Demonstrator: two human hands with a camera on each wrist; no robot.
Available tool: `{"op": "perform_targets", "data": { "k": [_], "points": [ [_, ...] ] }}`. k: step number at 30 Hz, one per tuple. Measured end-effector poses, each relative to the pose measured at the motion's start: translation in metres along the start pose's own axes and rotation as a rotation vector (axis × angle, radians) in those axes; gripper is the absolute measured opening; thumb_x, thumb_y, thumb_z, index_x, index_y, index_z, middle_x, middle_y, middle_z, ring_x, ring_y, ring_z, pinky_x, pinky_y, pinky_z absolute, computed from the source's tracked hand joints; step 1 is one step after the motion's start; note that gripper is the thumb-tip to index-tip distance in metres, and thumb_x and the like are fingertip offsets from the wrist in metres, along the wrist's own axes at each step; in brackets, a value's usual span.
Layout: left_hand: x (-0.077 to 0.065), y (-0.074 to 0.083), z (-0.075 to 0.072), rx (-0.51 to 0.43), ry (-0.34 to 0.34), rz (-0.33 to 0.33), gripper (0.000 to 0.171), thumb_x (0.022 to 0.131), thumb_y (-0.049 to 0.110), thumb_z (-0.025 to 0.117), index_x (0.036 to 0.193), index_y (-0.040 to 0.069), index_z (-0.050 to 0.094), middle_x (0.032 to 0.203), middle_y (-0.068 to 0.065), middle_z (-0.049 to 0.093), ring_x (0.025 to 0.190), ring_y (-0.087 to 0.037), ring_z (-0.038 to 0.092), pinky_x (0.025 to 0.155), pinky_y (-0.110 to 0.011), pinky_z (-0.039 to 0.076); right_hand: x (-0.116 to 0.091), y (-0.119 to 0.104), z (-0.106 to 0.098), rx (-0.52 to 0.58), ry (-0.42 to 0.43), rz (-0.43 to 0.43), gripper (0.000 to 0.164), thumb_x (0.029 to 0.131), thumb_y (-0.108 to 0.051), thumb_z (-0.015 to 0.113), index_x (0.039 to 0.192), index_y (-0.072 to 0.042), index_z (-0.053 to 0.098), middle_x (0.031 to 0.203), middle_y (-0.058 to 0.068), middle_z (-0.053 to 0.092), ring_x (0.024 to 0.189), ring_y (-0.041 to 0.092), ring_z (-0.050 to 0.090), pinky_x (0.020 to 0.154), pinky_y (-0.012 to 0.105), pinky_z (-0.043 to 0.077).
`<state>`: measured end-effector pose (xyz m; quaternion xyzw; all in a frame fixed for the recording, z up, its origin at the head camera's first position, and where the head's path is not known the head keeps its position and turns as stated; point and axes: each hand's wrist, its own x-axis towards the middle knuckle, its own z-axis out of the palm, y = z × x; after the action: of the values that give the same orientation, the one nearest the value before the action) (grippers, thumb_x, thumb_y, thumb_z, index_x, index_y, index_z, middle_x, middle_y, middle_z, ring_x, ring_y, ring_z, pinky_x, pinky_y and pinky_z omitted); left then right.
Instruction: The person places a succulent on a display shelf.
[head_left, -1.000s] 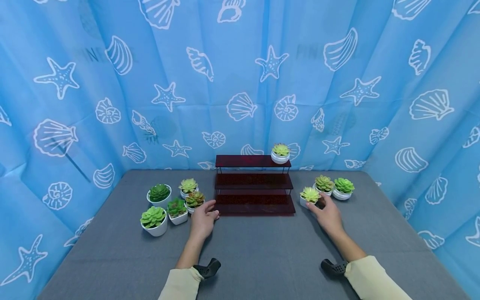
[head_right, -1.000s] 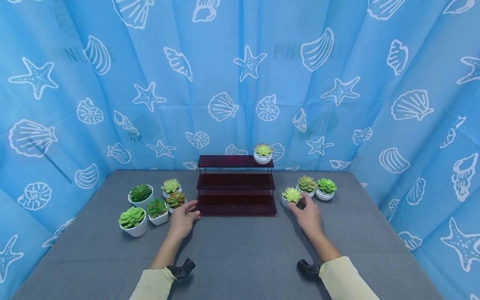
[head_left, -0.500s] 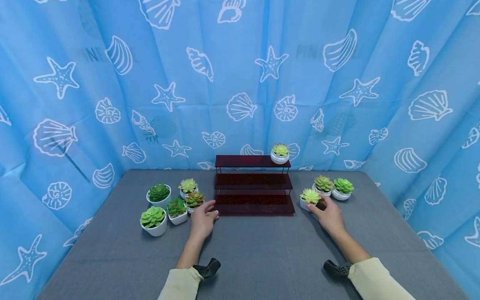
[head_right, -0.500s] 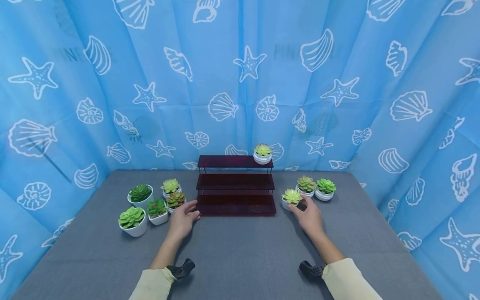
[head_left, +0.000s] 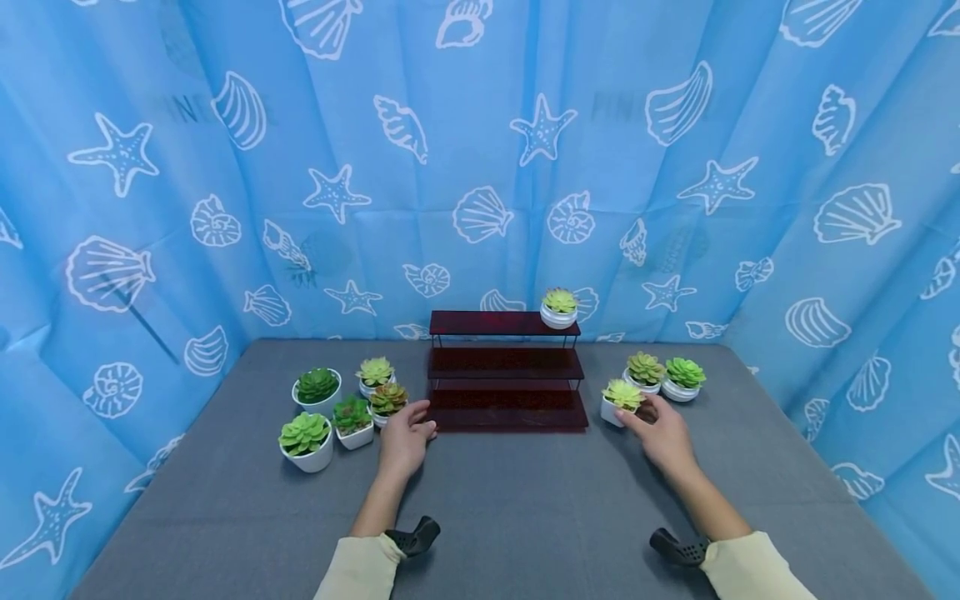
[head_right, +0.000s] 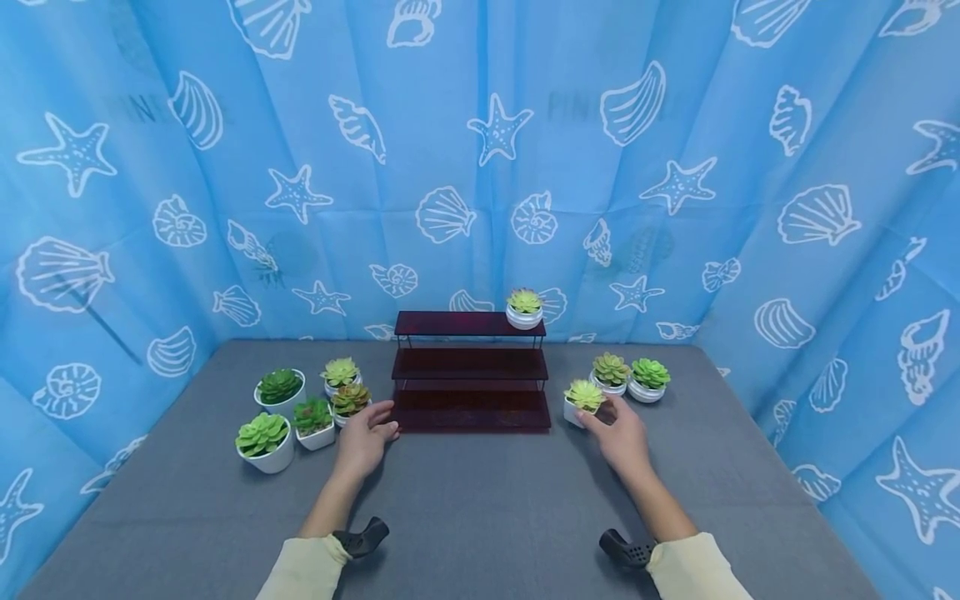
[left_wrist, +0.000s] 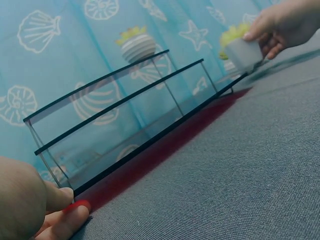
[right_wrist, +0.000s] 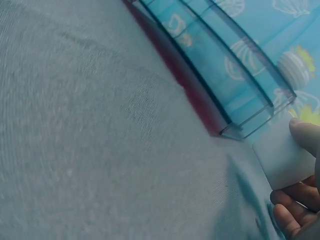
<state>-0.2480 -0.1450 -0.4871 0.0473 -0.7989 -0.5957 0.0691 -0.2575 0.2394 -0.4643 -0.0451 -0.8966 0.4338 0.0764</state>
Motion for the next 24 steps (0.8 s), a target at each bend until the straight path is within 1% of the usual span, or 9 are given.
{"op": "perform_targets", "data": {
  "k": [6, 11, 15, 19, 24],
  "points": [
    [0.002, -0.002, 0.002, -0.007, 0.017, 0.016, 0.037, 0.093, -0.007, 0.059, 0.129, -0.007, 0.056, 0.125, -0.029, 0.058, 0.087, -0.029, 0.07, 0.074, -0.034, 0.057, -0.004, -0.005, -0.003, 0.046, 0.021, 0.03, 0.067, 0.095, -0.031, 0.065, 0.141, 0.01, 0.038, 0.13, 0.032, 0.052, 0.119, 0.041, 0.051, 0.094, 0.05, 0.045],
    [0.001, -0.001, 0.003, 0.007, 0.021, 0.01, 0.037, 0.093, -0.005, 0.059, 0.13, -0.007, 0.057, 0.125, -0.029, 0.058, 0.085, -0.028, 0.07, 0.073, -0.034, 0.057, -0.004, -0.012, -0.002, 0.094, 0.061, 0.024, 0.062, 0.094, -0.026, 0.066, 0.139, 0.009, 0.042, 0.129, 0.031, 0.054, 0.119, 0.038, 0.052, 0.095, 0.048, 0.045],
    [0.001, 0.0, 0.004, 0.015, 0.015, -0.004, 0.037, 0.094, -0.004, 0.059, 0.13, -0.005, 0.057, 0.126, -0.028, 0.058, 0.086, -0.027, 0.07, 0.074, -0.035, 0.057, -0.003, -0.02, 0.002, 0.137, 0.083, 0.028, 0.063, 0.094, -0.024, 0.067, 0.14, 0.008, 0.041, 0.129, 0.03, 0.055, 0.118, 0.036, 0.052, 0.095, 0.047, 0.045],
    [0.001, -0.002, 0.004, 0.012, 0.012, -0.005, 0.037, 0.094, -0.004, 0.059, 0.131, -0.005, 0.057, 0.127, -0.028, 0.058, 0.088, -0.027, 0.07, 0.074, -0.034, 0.057, -0.001, -0.028, 0.008, 0.202, 0.082, 0.035, 0.063, 0.094, -0.021, 0.067, 0.143, 0.007, 0.039, 0.131, 0.029, 0.053, 0.121, 0.035, 0.05, 0.098, 0.045, 0.043],
    [0.0, -0.001, 0.004, 0.012, 0.014, -0.006, 0.037, 0.094, -0.005, 0.059, 0.13, -0.005, 0.057, 0.126, -0.029, 0.058, 0.088, -0.027, 0.07, 0.074, -0.033, 0.057, 0.004, -0.04, 0.018, 0.281, 0.083, 0.023, 0.062, 0.093, -0.017, 0.068, 0.143, 0.005, 0.039, 0.133, 0.027, 0.052, 0.122, 0.034, 0.049, 0.1, 0.044, 0.043]
  ]
}}
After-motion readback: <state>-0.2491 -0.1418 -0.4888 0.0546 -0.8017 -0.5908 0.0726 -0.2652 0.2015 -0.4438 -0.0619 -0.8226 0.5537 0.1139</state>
